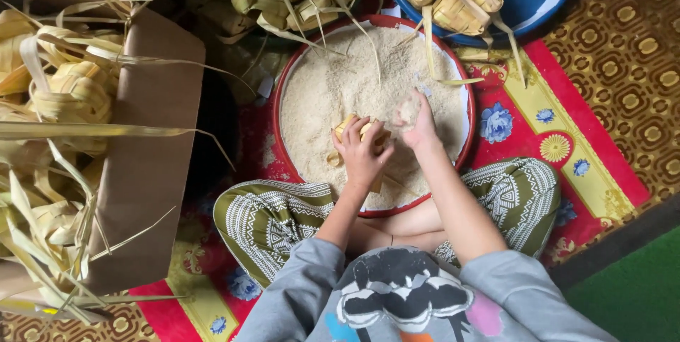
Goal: A person is manually filling woven palm leaf pouches, known as ketupat, with raw rice from a large tray.
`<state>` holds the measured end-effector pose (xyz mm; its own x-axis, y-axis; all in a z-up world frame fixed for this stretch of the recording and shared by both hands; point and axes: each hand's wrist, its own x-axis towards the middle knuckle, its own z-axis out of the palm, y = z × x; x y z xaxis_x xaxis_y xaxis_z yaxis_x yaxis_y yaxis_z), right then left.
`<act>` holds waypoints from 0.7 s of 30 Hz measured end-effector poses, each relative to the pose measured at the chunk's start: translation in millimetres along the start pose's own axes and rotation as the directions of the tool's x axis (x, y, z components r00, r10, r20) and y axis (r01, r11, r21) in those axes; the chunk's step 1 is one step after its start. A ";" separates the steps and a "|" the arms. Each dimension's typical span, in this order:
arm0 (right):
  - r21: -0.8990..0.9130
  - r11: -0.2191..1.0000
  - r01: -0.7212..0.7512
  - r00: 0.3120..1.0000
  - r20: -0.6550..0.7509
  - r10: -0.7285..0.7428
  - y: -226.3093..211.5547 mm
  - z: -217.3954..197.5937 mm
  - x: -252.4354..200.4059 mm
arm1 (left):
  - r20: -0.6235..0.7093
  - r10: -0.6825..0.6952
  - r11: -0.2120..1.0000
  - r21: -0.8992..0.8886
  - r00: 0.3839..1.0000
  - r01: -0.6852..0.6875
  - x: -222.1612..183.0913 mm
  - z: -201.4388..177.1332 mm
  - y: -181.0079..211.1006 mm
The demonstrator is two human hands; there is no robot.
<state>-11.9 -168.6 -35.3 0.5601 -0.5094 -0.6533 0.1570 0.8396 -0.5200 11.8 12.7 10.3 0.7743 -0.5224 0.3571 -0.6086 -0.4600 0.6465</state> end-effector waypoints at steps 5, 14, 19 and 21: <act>0.047 0.995 -0.092 0.977 0.199 0.081 -25.8 67.3 -61.7 | -0.005 0.009 1.000 -0.002 1.000 -0.009 -0.9 3.3 -3.7; -0.774 0.397 0.494 0.853 0.342 -0.394 -11.5 31.4 8.1 | 0.036 0.004 1.000 0.008 0.999 -0.005 -3.4 0.9 -5.4; -0.625 -0.477 0.618 0.697 0.716 -0.035 -3.9 -5.3 -12.2 | 0.025 0.002 1.000 0.024 1.000 -0.003 -0.7 1.5 -4.6; -0.616 -0.245 0.749 0.626 0.779 -0.044 0.0 -26.2 -13.6 | 0.023 0.004 1.000 0.029 1.000 -0.005 -2.7 2.8 -5.0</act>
<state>-40.8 -166.7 -40.8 0.9770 -0.2088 0.0429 -0.1197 -0.7036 -0.7004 12.3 14.4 4.3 0.7674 -0.5409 0.3442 -0.6173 -0.4782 0.6247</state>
